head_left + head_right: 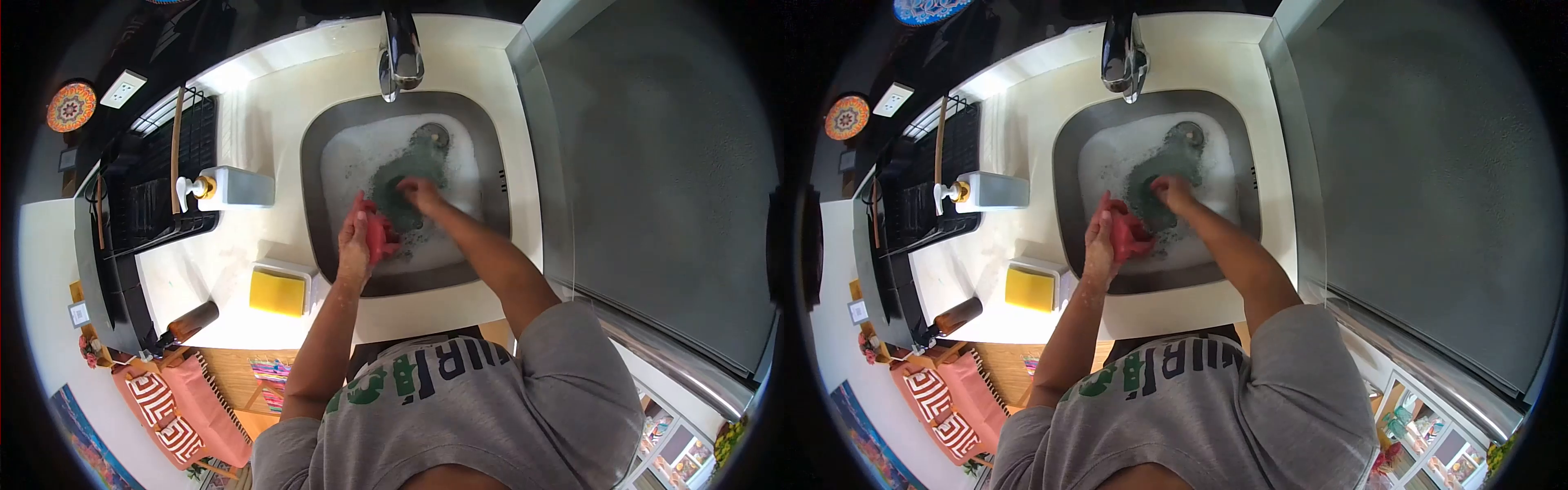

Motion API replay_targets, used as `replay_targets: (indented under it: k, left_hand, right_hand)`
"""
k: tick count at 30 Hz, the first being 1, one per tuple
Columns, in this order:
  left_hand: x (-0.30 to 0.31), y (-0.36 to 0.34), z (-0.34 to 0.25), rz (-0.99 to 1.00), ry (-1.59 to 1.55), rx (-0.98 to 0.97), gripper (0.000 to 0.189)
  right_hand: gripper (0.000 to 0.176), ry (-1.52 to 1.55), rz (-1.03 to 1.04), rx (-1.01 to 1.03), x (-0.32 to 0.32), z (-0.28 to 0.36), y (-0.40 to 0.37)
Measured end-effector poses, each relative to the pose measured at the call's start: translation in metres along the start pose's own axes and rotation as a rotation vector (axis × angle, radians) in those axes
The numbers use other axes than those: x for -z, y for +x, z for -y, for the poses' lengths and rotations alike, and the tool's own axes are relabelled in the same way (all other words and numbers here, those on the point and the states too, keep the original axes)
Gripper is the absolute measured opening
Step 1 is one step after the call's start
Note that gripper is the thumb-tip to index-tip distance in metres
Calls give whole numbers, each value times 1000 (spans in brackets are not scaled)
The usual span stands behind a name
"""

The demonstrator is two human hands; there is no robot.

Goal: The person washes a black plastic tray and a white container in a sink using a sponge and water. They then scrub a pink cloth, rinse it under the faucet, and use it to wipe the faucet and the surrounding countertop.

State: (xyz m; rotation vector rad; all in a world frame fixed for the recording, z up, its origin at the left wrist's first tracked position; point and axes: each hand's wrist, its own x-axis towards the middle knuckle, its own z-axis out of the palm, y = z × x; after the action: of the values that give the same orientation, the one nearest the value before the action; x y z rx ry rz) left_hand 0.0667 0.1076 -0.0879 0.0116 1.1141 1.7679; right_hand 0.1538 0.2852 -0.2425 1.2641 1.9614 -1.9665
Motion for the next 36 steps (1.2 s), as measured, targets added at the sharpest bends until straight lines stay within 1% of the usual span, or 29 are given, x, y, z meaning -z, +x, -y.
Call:
replay_targets:
  k: [2, 3, 5, 6, 7, 8, 9, 11, 12, 13, 14, 15, 17, 19, 20, 21, 22, 23, 24, 26, 27, 29, 30, 31, 32, 33, 34, 35, 36]
  left_hand:
    - [-3, 8, -9, 42, 19, -21, 48]
    - [1, 15, -7, 42, 17, -21, 48]
    - [24, 37, 9, -111, 172, -32, 51]
    - [56, 58, 31, -109, 173, -29, 51]
    - [100, 85, 63, -275, 436, -32, 53]
    - [121, 99, 79, -442, 697, -39, 55]
    - [110, 95, 78, -441, 690, -44, 55]
    - [77, 76, 70, -542, 740, 243, 55]
    - [78, 77, 77, -535, 729, 223, 55]
    - [84, 83, 86, -407, 380, 335, 54]
    - [87, 88, 90, -268, 34, 438, 54]
    - [86, 86, 88, -268, 24, 419, 54]
    - [81, 83, 82, -73, -231, 455, 61]
    - [74, 85, 79, 33, -334, 445, 62]
    - [68, 85, 78, 65, -355, 444, 62]
    - [58, 83, 75, 71, -338, 441, 62]
    - [47, 80, 73, 58, -279, 428, 63]
    - [35, 78, 73, 37, -190, 409, 63]
    - [24, 80, 75, 19, -86, 377, 63]
    - [11, 81, 77, -6, 71, 327, 64]
    - [10, 83, 80, -8, 111, 315, 65]
    - [21, 95, 79, 50, -30, 350, 64]
    - [34, 108, 85, 133, -160, 363, 63]
    - [50, 120, 94, 229, -264, 372, 63]
    - [64, 128, 101, 289, -305, 387, 63]
    - [74, 132, 107, 286, -256, 412, 62]
    - [82, 135, 109, 251, -141, 444, 62]
    - [87, 133, 108, 184, 70, 520, 62]
    - [88, 129, 103, 140, 211, 596, 61]
  right_hand:
    - [25, 339, 184, 245, -52, -22, -5]
    - [25, 337, 184, 244, -55, -20, -7]
    - [22, -173, 317, 204, -54, -10, -13]
    - [22, -171, 315, 202, -43, -8, -14]
    - [21, -127, 129, 59, -22, -6, -12]
    - [21, -85, -56, -81, -7, -2, -11]
    - [21, -92, -57, -76, 0, 5, -18]
    - [24, -448, -871, 69, 4, 18, -41]
    - [23, -644, -951, 187, -9, 9, -47]
    - [23, -839, -1027, 318, -28, -4, -42]
    - [22, -577, -831, 339, -42, -17, -27]
    - [22, -324, -618, 345, -57, -25, -17]
    - [22, -103, -416, 573, -76, 6, -35]
    - [24, 6, -333, 744, -90, 60, -74]
    - [24, -2, -324, 751, -96, 75, -85]
    - [23, -153, -338, 723, -101, 87, -94]
    - [23, -300, -354, 690, -105, 90, -97]
    - [23, -401, -436, 710, -101, 85, -88]
    - [23, -402, -428, 717, -91, 92, -80]
    - [29, -128, -588, 126, -70, 104, -68]
    - [29, -130, -584, 131, -69, 105, -69]
    - [23, 24, -639, 482, -65, 108, -69]
    - [23, 16, -635, 480, -66, 88, -57]
    - [22, -46, -418, 652, -73, 49, -37]
    - [22, -102, -192, 818, -80, 26, -30]
    - [24, -364, -406, 789, -80, 103, -95]
    - [24, -364, -400, 785, -76, 94, -87]
    - [22, -335, -440, 706, -65, 80, -68]
    - [20, -304, -483, 626, -52, 71, -53]
